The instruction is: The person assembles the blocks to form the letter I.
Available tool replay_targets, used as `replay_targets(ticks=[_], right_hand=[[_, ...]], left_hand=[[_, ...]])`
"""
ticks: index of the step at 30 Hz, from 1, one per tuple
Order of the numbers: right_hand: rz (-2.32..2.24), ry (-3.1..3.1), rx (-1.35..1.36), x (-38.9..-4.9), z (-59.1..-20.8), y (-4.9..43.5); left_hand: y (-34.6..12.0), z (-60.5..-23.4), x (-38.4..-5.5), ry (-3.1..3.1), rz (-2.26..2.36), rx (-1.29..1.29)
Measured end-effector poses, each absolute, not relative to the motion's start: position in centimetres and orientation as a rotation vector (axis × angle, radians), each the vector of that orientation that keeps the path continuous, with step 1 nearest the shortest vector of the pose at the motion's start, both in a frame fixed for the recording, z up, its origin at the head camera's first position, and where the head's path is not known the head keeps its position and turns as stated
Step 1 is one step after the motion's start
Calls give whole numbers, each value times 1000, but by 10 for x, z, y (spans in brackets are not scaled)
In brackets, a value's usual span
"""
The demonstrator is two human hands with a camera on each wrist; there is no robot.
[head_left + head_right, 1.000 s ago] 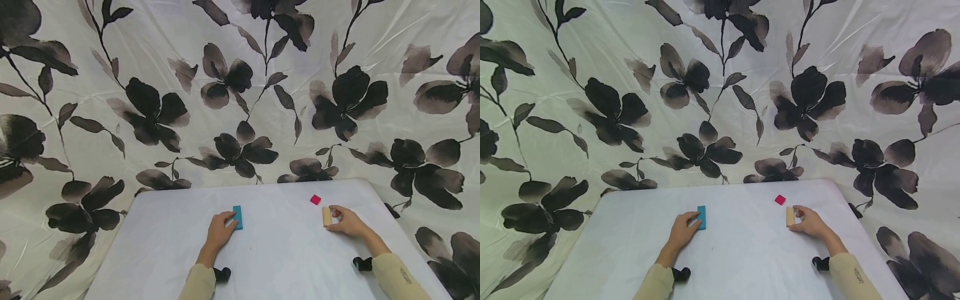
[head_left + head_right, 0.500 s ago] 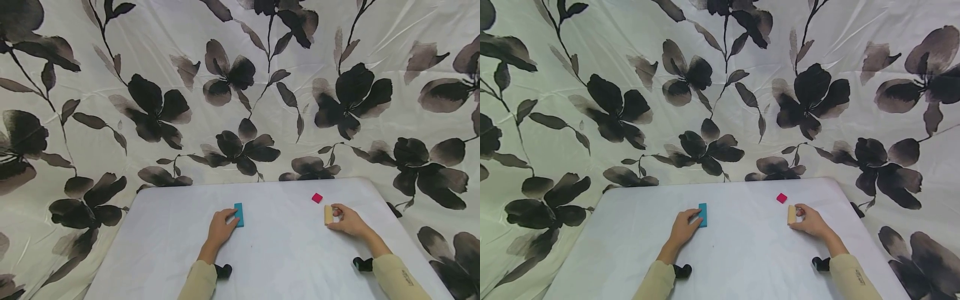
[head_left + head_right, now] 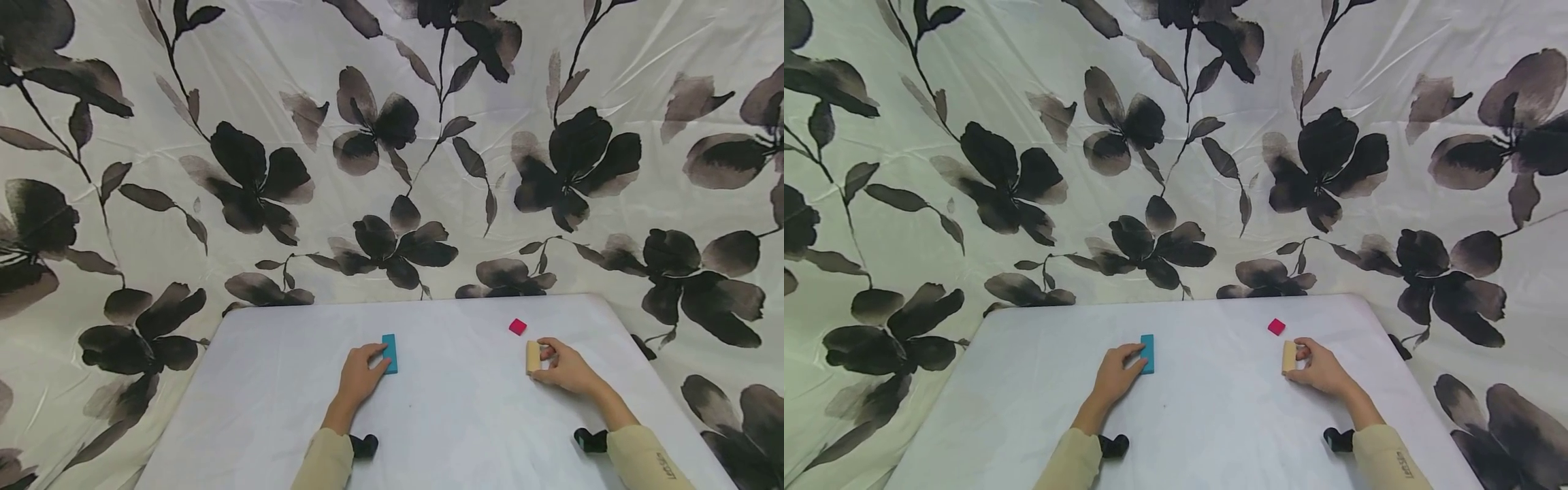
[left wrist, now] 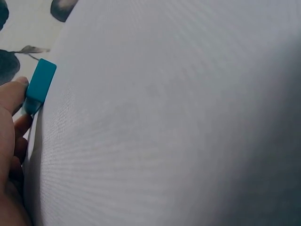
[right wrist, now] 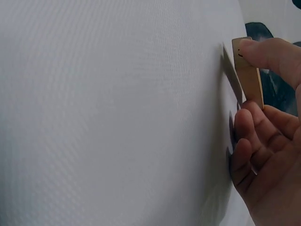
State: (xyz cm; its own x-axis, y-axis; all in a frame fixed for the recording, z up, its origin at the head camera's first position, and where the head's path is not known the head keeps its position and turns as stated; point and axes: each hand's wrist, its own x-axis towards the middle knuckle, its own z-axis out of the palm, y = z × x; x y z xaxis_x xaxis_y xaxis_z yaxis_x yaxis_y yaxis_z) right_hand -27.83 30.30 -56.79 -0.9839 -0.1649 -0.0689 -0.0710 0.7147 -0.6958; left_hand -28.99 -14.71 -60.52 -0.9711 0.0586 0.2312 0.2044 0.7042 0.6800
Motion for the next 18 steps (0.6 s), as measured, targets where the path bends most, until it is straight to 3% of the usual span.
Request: replay_targets(ticks=[18], right_hand=[[-1230,2737,-378,-272,-562,257]], left_hand=[[-150,-604,-288,-2714,-1130,-231]])
